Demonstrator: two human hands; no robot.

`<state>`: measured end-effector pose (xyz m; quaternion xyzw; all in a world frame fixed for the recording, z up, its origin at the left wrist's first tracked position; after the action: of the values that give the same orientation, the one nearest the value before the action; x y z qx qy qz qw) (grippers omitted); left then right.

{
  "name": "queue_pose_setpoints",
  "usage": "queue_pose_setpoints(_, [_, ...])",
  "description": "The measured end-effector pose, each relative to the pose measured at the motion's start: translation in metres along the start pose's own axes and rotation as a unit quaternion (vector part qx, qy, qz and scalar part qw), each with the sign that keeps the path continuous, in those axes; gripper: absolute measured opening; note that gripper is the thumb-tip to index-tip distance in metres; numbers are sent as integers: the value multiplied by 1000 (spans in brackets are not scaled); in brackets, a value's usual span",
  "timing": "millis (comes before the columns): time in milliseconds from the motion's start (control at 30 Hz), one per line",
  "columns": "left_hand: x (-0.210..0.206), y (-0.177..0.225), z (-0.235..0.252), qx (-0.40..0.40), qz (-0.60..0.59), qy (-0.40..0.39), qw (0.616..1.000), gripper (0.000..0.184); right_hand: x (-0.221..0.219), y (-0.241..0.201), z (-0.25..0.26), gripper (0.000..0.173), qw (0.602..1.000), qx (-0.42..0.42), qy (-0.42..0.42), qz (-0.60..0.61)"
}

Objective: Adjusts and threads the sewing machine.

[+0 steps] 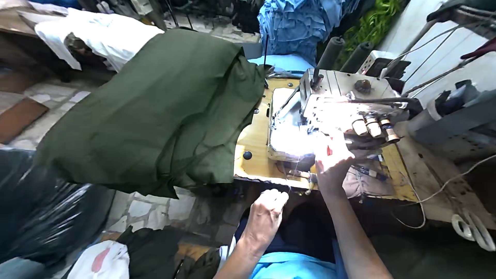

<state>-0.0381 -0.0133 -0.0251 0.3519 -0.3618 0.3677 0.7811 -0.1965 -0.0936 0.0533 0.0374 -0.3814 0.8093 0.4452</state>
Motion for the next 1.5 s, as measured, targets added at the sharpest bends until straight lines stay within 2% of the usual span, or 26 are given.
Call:
queue_pose_setpoints(167, [4, 16, -13, -54, 27, -26, 998, 13, 0, 11, -2, 19, 1000, -3, 3, -17])
queue_pose_setpoints(333, [7, -8, -19, -26, 61, -26, 997, 14, 2, 11, -4, 21, 998, -11, -11, 56])
queue_pose_setpoints(433, [7, 1, -19, -32, 38, -34, 998, 16, -3, 9, -3, 24, 997, -20, -27, 70])
queue_pose_setpoints(567, [4, 23, -10, -97, 11, -88, 991, 12, -18, 16, 2, 13, 985, -38, -112, 125])
queue_pose_setpoints(600, [6, 22, -3, -97, -3, -109, 989, 13, -20, 18, 0, 14, 977, -55, -137, 155])
queue_pose_setpoints(667, [22, 11, 25, -46, -59, -102, 992, 20, -18, 18, -6, 18, 961, -88, -166, 204])
queue_pose_setpoints(767, [49, -9, 90, 77, -76, 62, 992, 19, -12, 12, -18, 17, 934, -109, -188, 284])
queue_pose_setpoints(800, [49, -12, 109, 117, -81, 68, 988, 18, -13, 9, -25, 17, 928, -106, -193, 299])
queue_pose_setpoints(867, [35, -10, 139, 190, -155, -4, 969, 18, -16, 6, -36, 18, 921, -97, -210, 313])
queue_pose_setpoints(967, [9, -3, 160, 248, -205, -61, 945, 22, -8, 7, -34, 19, 934, -71, -206, 284])
queue_pose_setpoints(1000, [6, -3, 161, 247, -192, -45, 949, 24, -1, 8, -29, 20, 948, -63, -184, 254])
queue_pose_setpoints(1067, [5, -5, 159, 193, -139, 33, 971, 19, 12, 4, -14, 21, 983, -34, -122, 135])
queue_pose_setpoints(1167, [3, -6, 153, 134, -127, 89, 979, 16, 8, 1, 11, 24, 995, 3, -98, -3])
queue_pose_setpoints(1200, [3, -6, 152, 124, -143, 97, 977, 15, 2, 2, 15, 22, 995, 10, -94, -20])
queue_pose_setpoints(1267, [6, -6, 150, 121, -255, 108, 953, 18, -8, 5, 19, 16, 997, 26, -67, -29])
queue_pose_setpoints(1333, [7, -7, 151, 149, -416, 84, 893, 26, -11, 5, 21, 13, 999, 33, -33, -17])
queue_pose_setpoints(1400, [7, -10, 153, 161, -491, 56, 854, 26, -8, 2, 21, 12, 999, 34, -30, -28])
queue_pose_setpoints(1433, [6, -11, 154, 160, -498, 42, 851, 23, -5, 0, 19, 16, 998, 27, -50, -37])
queue_pose_setpoints(1500, [4, -12, 155, 159, -435, 27, 886, 15, 3, 1, 9, 22, 997, 22, -72, -36])
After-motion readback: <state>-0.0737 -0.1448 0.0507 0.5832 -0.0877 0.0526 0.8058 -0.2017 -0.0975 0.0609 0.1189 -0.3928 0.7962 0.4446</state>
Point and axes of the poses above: each hand's wrist, its own z-axis towards the middle knuckle, its own x-axis out of the back of the hand, y = z × x, the point moved 5 cm from there along z, towards the middle knuckle, and after that the axes turned 12 degrees about z, right-handed, at the moved point
